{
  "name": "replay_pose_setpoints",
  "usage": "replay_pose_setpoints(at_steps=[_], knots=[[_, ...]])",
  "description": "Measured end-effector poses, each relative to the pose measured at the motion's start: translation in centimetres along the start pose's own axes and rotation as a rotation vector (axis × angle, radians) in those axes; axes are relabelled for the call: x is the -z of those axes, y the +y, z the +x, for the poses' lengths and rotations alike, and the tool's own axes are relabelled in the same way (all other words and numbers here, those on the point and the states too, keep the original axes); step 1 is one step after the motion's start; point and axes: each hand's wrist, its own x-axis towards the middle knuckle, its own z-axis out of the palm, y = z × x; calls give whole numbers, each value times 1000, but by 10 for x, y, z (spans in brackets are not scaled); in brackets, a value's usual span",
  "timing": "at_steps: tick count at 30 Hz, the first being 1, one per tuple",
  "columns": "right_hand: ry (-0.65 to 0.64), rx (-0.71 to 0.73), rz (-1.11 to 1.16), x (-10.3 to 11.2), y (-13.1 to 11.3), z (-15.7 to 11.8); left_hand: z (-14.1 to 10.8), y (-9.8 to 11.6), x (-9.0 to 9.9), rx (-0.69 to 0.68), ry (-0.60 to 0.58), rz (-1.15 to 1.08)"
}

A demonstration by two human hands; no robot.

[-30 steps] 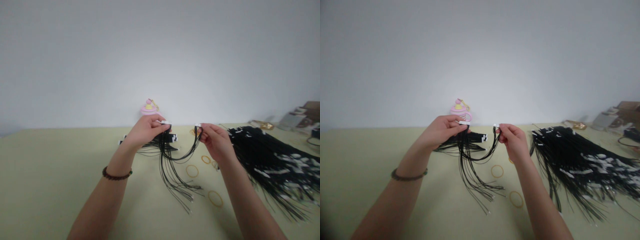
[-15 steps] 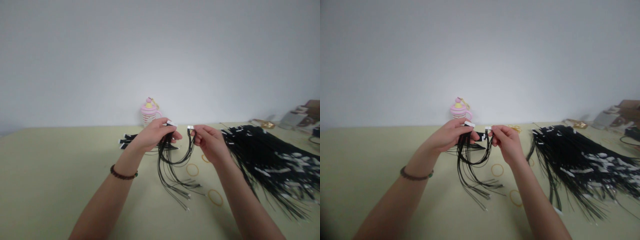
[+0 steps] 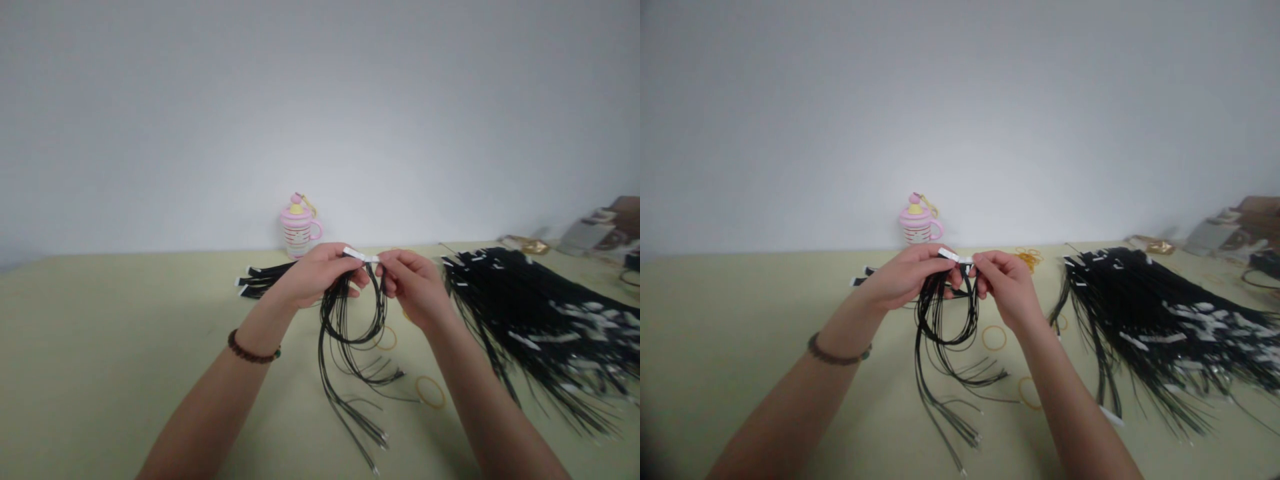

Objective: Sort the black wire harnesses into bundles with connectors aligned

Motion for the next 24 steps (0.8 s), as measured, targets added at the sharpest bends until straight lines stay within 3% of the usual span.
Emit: replay_pose_setpoints(at_steps=[3, 8, 15, 18, 24], knots=[[1, -5, 4, -1, 0, 0, 1, -2, 1, -44, -22, -19], [5, -2, 4, -2, 1, 1, 1, 0, 0, 2, -40, -55], [19, 4, -14, -1, -1, 0, 2, -1, 3, -24, 16, 12], [54, 32, -15, 4, -6, 1, 1, -1, 9, -64, 87, 93], [215, 144, 20, 23, -25, 4, -6, 8, 21, 4, 158, 34]])
